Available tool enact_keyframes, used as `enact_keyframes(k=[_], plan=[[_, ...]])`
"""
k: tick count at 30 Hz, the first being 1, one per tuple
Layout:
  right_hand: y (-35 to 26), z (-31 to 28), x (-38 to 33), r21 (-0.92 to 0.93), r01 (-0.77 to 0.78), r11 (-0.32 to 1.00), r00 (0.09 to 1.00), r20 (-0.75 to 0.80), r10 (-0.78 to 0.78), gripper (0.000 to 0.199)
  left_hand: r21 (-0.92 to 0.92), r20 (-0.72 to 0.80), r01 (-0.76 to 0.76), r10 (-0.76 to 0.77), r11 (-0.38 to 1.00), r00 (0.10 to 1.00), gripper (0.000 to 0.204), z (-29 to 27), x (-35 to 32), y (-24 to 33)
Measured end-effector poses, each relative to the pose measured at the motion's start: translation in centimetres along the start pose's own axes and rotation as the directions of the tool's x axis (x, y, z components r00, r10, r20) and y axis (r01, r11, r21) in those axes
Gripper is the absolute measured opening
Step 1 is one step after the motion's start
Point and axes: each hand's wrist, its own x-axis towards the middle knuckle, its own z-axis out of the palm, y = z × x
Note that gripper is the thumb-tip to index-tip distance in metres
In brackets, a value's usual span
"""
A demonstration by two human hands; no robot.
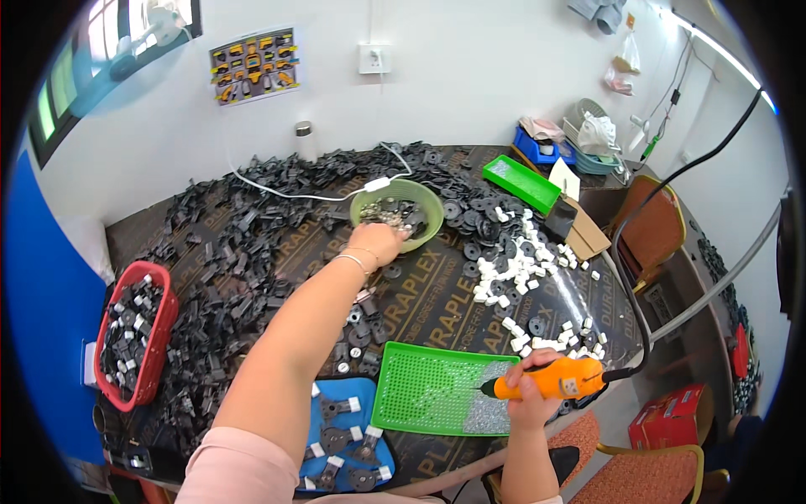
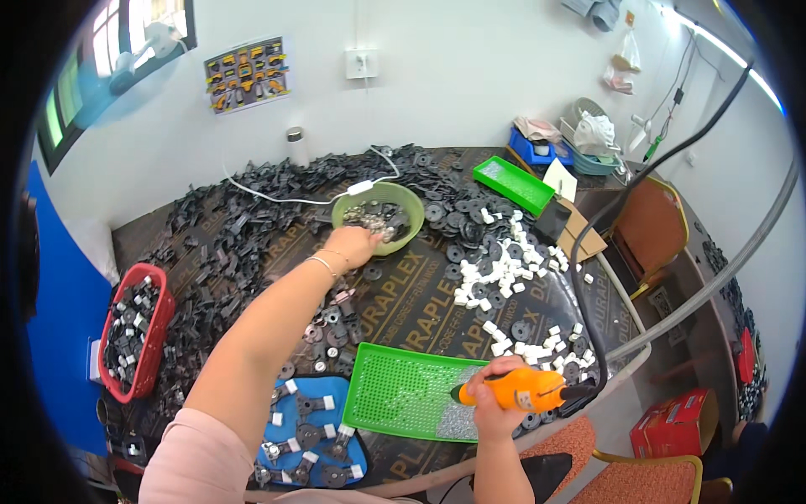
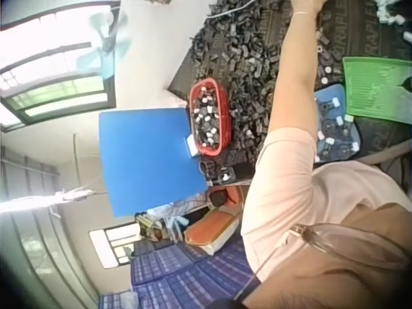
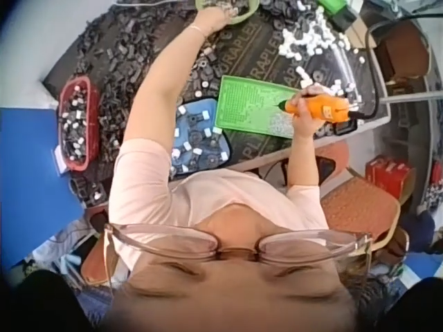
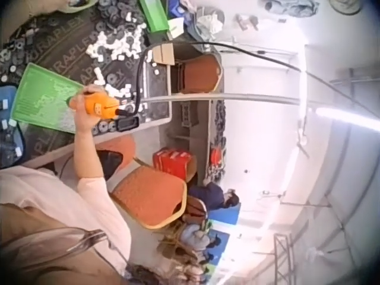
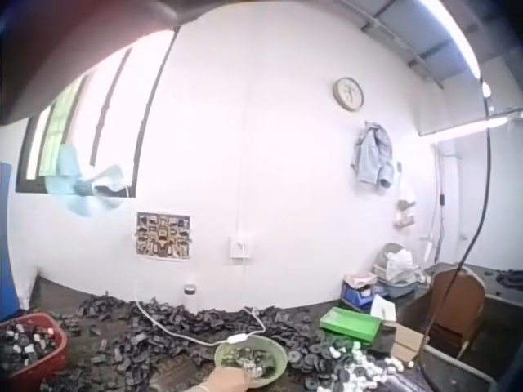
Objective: Assembling small mechanical components by inserting wheels and clips into plastic housings and securing them with an electric screwdriver.
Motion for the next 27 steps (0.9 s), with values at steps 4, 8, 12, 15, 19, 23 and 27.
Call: enact_keyframes(k=[4, 8, 12, 15, 19, 23, 27], plan=[[0.1, -0.7, 0.9, -0.041, 0.011, 0.999, 1.0, -0.009, -0.012, 0.03, 0.044, 0.256, 0.102, -0.11, 0.994, 0.96, 0.03, -0.4, 1.6, 0.2], [0.8, -1.3, 0.9, -0.041, 0.013, 0.999, 1.0, -0.019, -0.014, 0.034, 0.092, 0.246, -0.074, 0.05, 0.993, 0.968, 0.021, 2.0, 3.0, -0.6], [1.1, -0.7, 0.8, -0.075, 0.018, 0.997, 0.999, 0.029, -0.016, 0.034, 0.221, 0.421, -0.172, 0.065, 0.96, 0.905, 0.02, 3.5, 4.6, -2.7], [0.8, -1.1, 0.6, -0.076, 0.024, 0.997, 1.0, 0.019, -0.023, 0.033, 0.244, 0.414, -0.103, -0.008, 0.964, 0.91, 0.02, 2.4, 3.8, 0.1], [0.8, -0.9, 0.4, -0.074, 0.011, 0.997, 1.0, -0.006, -0.011, 0.033, 0.2, 0.177, -0.078, 0.042, 0.977, 0.983, 0.018, 3.2, 3.0, -1.2], [0.7, -0.8, 0.3, -0.087, 0.024, 0.996, 0.999, 0.031, -0.021, 0.034, 0.02, 0.096, -0.21, 0.207, 0.978, 0.974, 0.015, 2.9, 2.4, -1.8], [0.6, -0.5, 0.0, -0.075, 0.023, 0.997, 0.999, 0.032, -0.021, 0.034, -0.104, 0.058, -0.202, 0.209, 0.974, 0.976, 0.009, 3.3, 2.5, -2.6]])
